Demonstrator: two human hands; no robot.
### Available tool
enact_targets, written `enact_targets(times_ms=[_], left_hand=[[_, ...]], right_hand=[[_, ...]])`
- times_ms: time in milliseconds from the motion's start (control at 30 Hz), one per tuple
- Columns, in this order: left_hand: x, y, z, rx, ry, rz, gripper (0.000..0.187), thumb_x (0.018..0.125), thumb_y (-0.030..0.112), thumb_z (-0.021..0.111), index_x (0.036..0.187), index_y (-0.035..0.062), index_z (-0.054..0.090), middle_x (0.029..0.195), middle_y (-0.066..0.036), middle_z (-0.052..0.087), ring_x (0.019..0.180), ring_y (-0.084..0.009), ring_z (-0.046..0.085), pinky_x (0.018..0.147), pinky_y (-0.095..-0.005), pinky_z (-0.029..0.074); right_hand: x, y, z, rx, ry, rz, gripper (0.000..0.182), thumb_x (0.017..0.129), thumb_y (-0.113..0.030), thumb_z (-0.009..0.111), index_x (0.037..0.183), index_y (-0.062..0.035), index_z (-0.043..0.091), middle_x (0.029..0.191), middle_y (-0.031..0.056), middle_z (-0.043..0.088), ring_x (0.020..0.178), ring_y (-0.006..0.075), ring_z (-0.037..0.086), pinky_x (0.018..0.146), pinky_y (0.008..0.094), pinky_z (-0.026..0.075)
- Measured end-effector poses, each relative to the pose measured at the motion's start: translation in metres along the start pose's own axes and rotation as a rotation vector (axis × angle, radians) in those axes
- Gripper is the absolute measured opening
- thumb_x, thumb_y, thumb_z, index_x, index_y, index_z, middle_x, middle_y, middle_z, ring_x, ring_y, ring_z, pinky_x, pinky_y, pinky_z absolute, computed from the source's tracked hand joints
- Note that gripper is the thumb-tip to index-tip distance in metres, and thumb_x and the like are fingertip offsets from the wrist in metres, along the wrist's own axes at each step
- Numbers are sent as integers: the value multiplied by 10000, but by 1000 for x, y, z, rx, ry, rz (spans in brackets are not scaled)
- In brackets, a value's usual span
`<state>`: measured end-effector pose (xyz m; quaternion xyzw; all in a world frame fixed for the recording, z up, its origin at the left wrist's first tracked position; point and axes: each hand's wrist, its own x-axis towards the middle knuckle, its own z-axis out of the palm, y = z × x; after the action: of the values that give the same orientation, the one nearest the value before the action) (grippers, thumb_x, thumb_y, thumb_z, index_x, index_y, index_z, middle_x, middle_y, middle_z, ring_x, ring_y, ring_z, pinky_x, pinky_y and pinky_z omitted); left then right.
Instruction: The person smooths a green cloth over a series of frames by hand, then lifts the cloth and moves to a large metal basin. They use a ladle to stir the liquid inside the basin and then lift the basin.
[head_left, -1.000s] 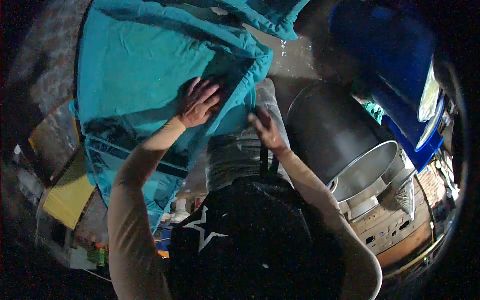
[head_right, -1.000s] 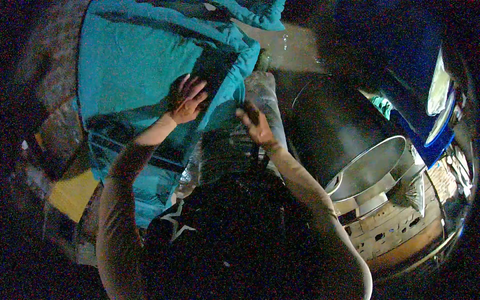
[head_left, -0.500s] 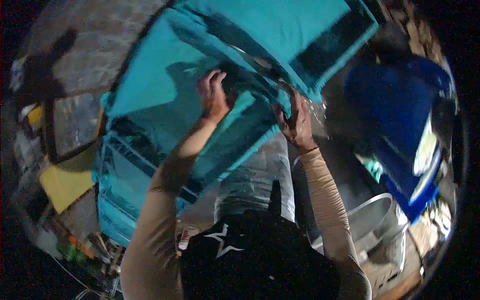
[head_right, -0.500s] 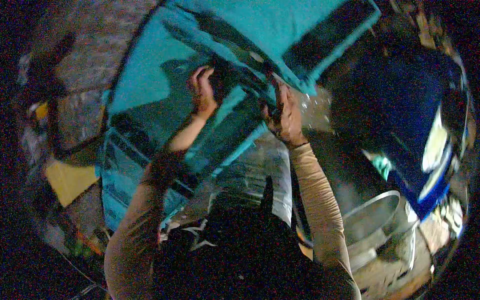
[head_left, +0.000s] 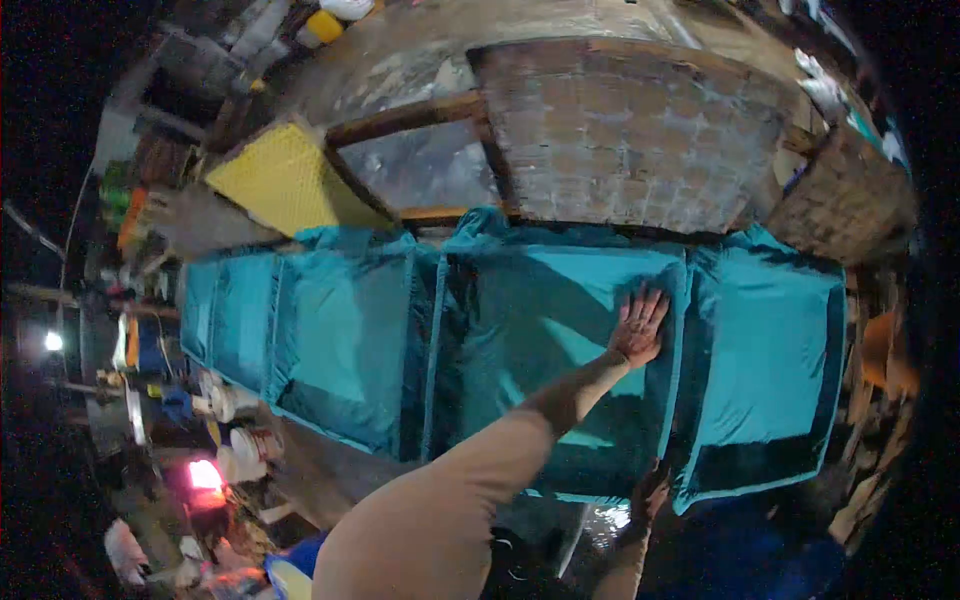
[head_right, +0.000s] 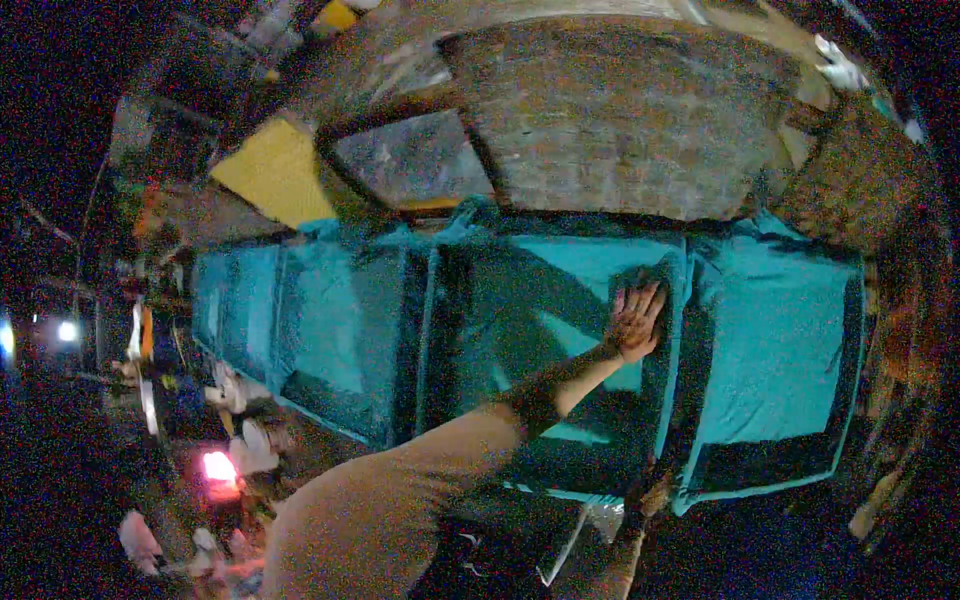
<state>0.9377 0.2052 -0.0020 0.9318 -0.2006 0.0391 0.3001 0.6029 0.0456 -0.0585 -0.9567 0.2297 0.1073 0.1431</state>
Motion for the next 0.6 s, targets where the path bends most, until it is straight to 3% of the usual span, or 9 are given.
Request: enact_targets(times_ms=[67, 100, 133, 200, 267, 333, 367, 467, 600], left_hand=[[3, -5, 15, 247, -106, -11, 756, 796, 373, 578, 1426, 33, 333, 1490, -174, 254, 1411, -385, 145, 1129, -536, 127], [0, -6, 5, 151, -211, 7, 791, 798, 384, 574, 1457, 51, 290, 1527, -168, 195, 1432, -391, 57, 1154, -535, 47], [-3, -12, 27, 169, -183, -32, 791, 798, 384, 574, 1457, 51, 290, 1527, -168, 195, 1432, -391, 57, 1154, -535, 47], [4, -18, 45, 1130, 511, -23, 838, 766, 418, 611, 1458, 72, 290, 1505, -180, 232, 1411, -407, 117, 1140, -546, 92], [0, -13, -8, -152, -75, -113, 857, 732, 404, 653, 1451, 100, 300, 1462, -191, 286, 1365, -402, 213, 1113, -560, 158], [-22, -4, -48, -33, 128, -91, 855, 698, 353, 701, 1433, 131, 324, 1401, -191, 345, 1287, -395, 313, 1067, -566, 234], [-37, 4, -82, -101, 83, -96, 808, 702, 297, 713, 1409, 137, 358, 1369, -188, 370, 1277, -387, 321, 1056, -538, 266], [-126, 21, -130, -231, 284, -308, 780, 702, 266, 710, 1391, 117, 375, 1308, -197, 410, 1231, -383, 366, 1034, -507, 294], [-266, 34, -194, 265, 615, -619, 689, 701, 236, 675, 1324, 76, 430, 1286, -175, 436, 1166, -375, 433, 985, -506, 338]], right_hand=[[5, 92, 94, -145, 77, -187, 440, 980, -343, 405, 1256, -17, 511, 1171, 260, 566, 994, 414, 570, 804, 478, 463], [8, 34, 33, 206, -334, 293, 501, 960, -378, 438, 1332, -43, 454, 1276, 216, 514, 1127, 399, 517, 931, 483, 413], [8, 1, -1, 179, -333, 312, 510, 955, -379, 448, 1336, -40, 447, 1283, 216, 506, 1139, 397, 506, 941, 484, 403], [2, -7, -32, 147, -152, 129, 530, 945, -381, 469, 1344, -34, 432, 1297, 216, 491, 1162, 394, 484, 960, 487, 383], [-8, -30, -69, 188, 55, -55, 552, 934, -382, 489, 1351, -28, 417, 1311, 216, 476, 1185, 390, 463, 979, 489, 364], [-22, -62, -111, 296, 183, -233, 576, 924, -384, 509, 1359, -22, 402, 1325, 216, 460, 1208, 387, 441, 998, 491, 344], [-28, -76, -129, 372, 194, -327, 589, 919, -385, 519, 1363, -19, 395, 1332, 216, 452, 1219, 385, 430, 1008, 492, 334], [-36, -117, -165, 566, 73, -615, 630, 903, -387, 550, 1375, -9, 373, 1353, 216, 429, 1254, 379, 398, 1036, 496, 304], [-24, -175, -153, 637, -154, -1011, 688, 882, -390, 591, 1390, 3, 343, 1381, 215, 398, 1300, 372, 354, 1075, 500, 265]])
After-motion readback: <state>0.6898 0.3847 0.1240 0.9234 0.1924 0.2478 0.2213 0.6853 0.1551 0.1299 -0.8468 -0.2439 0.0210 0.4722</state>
